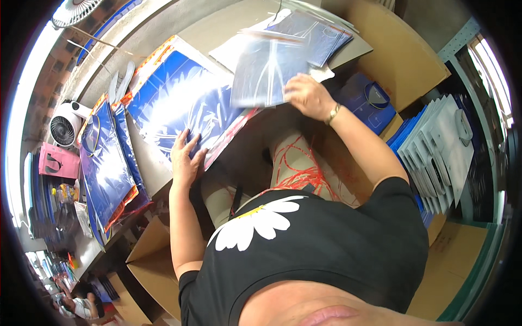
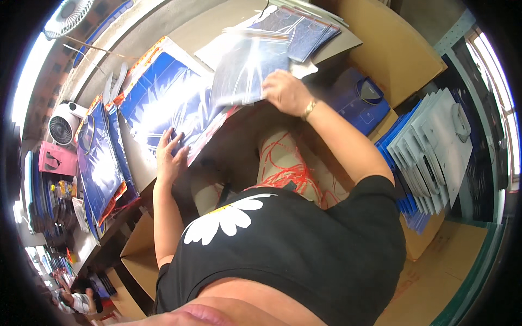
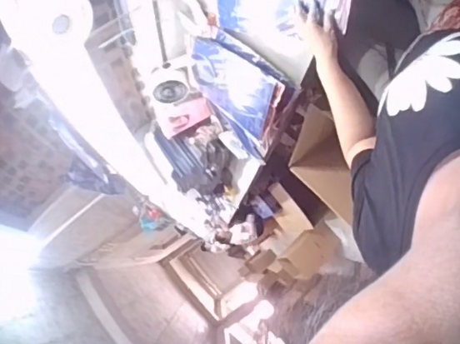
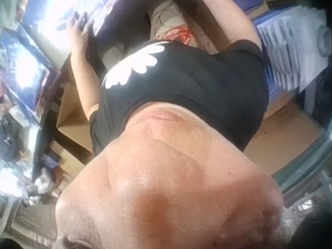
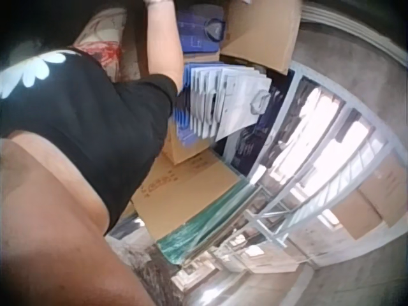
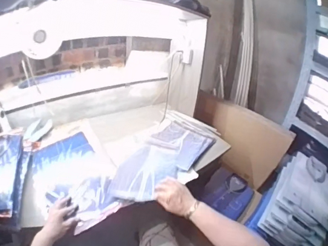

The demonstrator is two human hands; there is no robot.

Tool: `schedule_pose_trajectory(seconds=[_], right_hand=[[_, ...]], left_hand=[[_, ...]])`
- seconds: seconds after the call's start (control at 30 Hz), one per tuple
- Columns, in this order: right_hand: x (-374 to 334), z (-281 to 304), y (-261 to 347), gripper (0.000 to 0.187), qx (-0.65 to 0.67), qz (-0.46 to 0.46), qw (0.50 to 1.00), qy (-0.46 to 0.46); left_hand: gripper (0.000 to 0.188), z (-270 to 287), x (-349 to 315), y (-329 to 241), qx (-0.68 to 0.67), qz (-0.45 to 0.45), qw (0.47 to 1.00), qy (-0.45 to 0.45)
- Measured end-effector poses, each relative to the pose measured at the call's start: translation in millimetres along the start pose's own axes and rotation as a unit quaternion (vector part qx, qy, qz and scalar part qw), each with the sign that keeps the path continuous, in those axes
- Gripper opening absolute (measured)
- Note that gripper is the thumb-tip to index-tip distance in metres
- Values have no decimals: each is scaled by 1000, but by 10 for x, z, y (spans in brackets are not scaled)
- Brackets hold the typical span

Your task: The person repeatedly picks up small solar panels, places them into clear plastic bags, and stacks the packaged units on a table. After accumulating a stack, the person places the entire bundle into a cardboard box and closes the flaps.

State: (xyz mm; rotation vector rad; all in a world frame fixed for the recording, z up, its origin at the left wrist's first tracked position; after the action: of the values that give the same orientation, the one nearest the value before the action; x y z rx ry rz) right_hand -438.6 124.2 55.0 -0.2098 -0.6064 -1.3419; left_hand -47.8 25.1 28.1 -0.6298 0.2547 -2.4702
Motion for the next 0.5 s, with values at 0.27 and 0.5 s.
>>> schedule_pose_trajectory(seconds=[0.27,0.5], right_hand=[[-966,-655,605,76,632,-534,558,-63],[-566,-808,1136,31,744,-462,460,150]], left_hand=[[22,-111,54,14,84,-45,991,-95],[9,-23,207,-29,91,-44,988,-116]])
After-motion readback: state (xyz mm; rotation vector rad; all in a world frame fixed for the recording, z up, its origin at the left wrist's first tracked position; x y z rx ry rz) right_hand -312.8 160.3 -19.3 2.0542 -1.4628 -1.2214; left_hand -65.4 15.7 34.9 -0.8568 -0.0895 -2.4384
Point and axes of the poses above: each hand's wrist, its own x-axis towards the middle knuckle, its own z-axis out of the back of the hand, y = z × x, the point moved 1 cm from there along x, towards the middle knuckle, and after that the axes turned 15 degrees about -z, right-handed, at the moved point
